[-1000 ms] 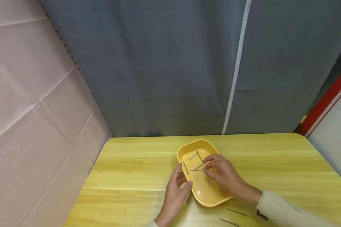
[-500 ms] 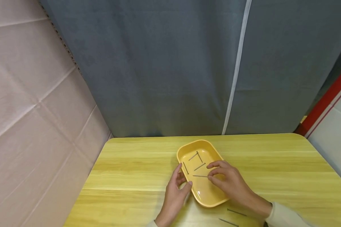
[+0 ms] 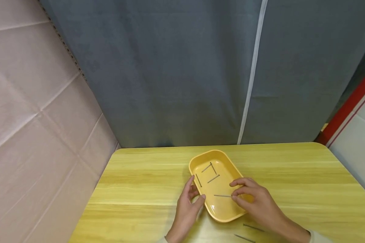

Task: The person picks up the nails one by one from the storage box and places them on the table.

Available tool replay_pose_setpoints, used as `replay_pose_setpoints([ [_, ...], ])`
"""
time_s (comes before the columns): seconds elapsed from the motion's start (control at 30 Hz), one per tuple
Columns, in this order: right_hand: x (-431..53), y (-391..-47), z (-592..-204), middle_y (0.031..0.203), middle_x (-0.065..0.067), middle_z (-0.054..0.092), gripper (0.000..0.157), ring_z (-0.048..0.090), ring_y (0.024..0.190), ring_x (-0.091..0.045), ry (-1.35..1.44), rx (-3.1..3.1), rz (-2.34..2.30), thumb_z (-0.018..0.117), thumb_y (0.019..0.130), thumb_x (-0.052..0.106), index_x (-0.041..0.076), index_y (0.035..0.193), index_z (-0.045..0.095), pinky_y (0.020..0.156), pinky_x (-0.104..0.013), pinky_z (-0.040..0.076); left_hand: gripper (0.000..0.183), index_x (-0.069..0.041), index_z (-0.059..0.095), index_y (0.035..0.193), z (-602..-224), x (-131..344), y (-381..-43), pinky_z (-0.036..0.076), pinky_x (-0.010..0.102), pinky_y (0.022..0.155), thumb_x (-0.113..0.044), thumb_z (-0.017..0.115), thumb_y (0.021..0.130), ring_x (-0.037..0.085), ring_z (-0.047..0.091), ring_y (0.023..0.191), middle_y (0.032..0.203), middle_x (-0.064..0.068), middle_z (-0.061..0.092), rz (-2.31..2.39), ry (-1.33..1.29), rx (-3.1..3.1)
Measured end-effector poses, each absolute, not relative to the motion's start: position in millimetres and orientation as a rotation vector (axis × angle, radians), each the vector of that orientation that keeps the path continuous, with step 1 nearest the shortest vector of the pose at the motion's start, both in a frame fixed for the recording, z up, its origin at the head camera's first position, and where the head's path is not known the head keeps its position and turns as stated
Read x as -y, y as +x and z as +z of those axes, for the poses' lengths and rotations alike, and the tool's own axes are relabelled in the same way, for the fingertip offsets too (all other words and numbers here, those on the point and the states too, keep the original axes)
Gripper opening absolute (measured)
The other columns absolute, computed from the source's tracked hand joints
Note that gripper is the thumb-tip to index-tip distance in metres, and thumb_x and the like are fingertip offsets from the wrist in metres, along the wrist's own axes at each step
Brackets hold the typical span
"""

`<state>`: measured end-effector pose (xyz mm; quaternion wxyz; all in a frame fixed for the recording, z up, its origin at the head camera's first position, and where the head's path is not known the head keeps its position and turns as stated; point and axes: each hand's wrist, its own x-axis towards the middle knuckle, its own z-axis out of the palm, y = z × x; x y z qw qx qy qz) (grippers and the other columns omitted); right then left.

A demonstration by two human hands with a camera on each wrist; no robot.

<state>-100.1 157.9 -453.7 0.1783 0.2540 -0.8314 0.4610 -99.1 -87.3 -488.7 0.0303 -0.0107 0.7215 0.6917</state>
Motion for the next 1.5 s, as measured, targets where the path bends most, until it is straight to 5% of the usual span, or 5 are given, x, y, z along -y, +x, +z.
replay_pose_setpoints([
  [0.6,-183,-72,-462,0.114,-0.001,0.067,0.030,0.059,0.106,-0.006,0.706,2.377,1.366,0.083,0.077,-0.003,0.024,0.086,0.076,0.089,-0.006,0.046,0.081,-0.021,0.033,0.158,-487,87,-100,0.056,0.024,0.088,-0.014,0.075,0.089,0.031,0.057,0.123,0.133,0.016,0.054,2.116,-0.059,-2.240],
  [0.9,-193,-60,-472,0.114,-0.002,0.067,0.043,0.059,0.108,-0.005,0.739,2.349,1.329,0.085,0.070,-0.009,0.027,0.092,0.075,0.094,-0.005,0.043,0.082,-0.021,0.032,0.158,-488,87,-101,0.056,0.024,0.089,-0.014,0.075,0.089,0.030,0.057,0.122,0.133,0.016,0.053,2.127,-0.050,-2.222],
  [1.5,-211,-38,-496,0.114,-0.006,0.062,0.050,0.060,0.105,-0.007,0.949,2.206,1.372,0.083,0.062,-0.020,0.016,0.096,0.076,0.092,-0.010,0.048,0.080,-0.019,0.031,0.159,-488,87,-100,0.056,0.024,0.088,-0.011,0.073,0.091,0.032,0.056,0.121,0.133,0.019,0.052,2.112,-0.038,-2.239],
])
